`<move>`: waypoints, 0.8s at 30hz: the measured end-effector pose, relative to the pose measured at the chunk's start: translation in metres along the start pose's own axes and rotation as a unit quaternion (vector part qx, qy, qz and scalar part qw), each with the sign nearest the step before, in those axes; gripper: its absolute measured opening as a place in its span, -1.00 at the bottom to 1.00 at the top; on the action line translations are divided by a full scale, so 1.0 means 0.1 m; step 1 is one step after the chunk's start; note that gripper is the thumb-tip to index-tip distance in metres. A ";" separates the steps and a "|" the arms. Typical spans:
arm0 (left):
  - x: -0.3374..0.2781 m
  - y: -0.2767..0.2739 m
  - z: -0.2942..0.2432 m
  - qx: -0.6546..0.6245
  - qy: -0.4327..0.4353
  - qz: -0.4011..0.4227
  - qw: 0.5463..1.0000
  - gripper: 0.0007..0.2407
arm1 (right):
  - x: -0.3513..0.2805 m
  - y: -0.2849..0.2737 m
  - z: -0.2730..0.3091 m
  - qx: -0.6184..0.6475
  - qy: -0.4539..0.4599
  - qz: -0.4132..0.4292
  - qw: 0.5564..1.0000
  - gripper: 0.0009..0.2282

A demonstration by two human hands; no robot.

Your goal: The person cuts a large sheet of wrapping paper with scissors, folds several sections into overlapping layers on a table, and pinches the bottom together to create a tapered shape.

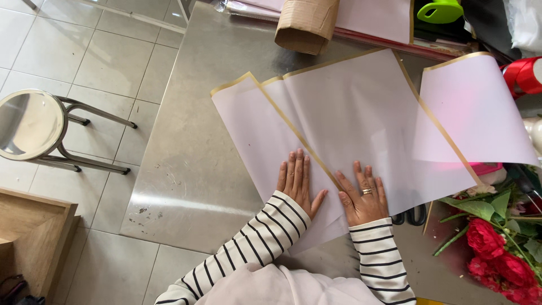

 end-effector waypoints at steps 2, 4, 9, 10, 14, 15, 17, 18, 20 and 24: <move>0.02 0.00 0.00 0.014 0.004 -0.004 1.000 -0.20 | -0.05 -0.36 -0.09 -0.038 0.028 -0.227 0.973 -0.59; 0.03 -0.04 -0.01 0.056 0.001 -0.003 0.998 -0.21 | -0.13 -0.90 -0.13 -0.084 0.144 -0.345 0.924 -0.49; 0.02 -0.01 -0.04 0.086 0.000 0.005 0.996 -0.16 | -0.29 -1.07 -1.18 -0.182 0.356 -0.395 0.827 -0.39; 0.01 -0.02 -0.02 0.070 -0.001 -0.002 0.998 -0.09 | -0.26 -0.99 -1.37 -0.186 0.361 -0.396 0.823 -0.53; 0.02 -0.11 0.00 0.037 0.006 -0.006 0.999 -0.14 | -0.15 -0.85 -1.67 -0.153 0.307 -0.439 0.831 -0.72; 0.02 -0.15 0.00 0.038 0.005 -0.006 0.999 -0.14 | -0.13 -1.00 -1.34 -0.151 0.306 -0.439 0.831 -0.72; 0.03 -0.24 -0.03 -0.003 0.029 -0.025 0.999 -0.29 | -0.08 -1.32 -0.52 -0.056 0.105 -0.476 0.871 -0.78; 0.02 -0.22 -0.02 -0.003 0.028 -0.024 0.999 -0.29 | -0.11 -1.36 -0.28 -0.056 0.104 -0.475 0.872 -0.78; 0.03 -0.21 -0.01 -0.021 0.037 -0.032 0.999 -0.30 | -0.11 -1.38 0.38 -0.084 -0.055 -0.412 0.906 -0.80; 0.00 -0.03 0.02 -0.038 0.031 -0.034 0.998 -0.29 | -0.24 -0.88 0.80 -0.049 -0.171 -0.311 0.933 -0.91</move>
Point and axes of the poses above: each hand's wrist, its own x-axis towards the middle knuckle, its own y-axis out of the palm, z = x × y, the point moved 6 cm from there along x, towards the middle knuckle, and after that the axes turned 11 degrees about y, right-handed, at the moved point
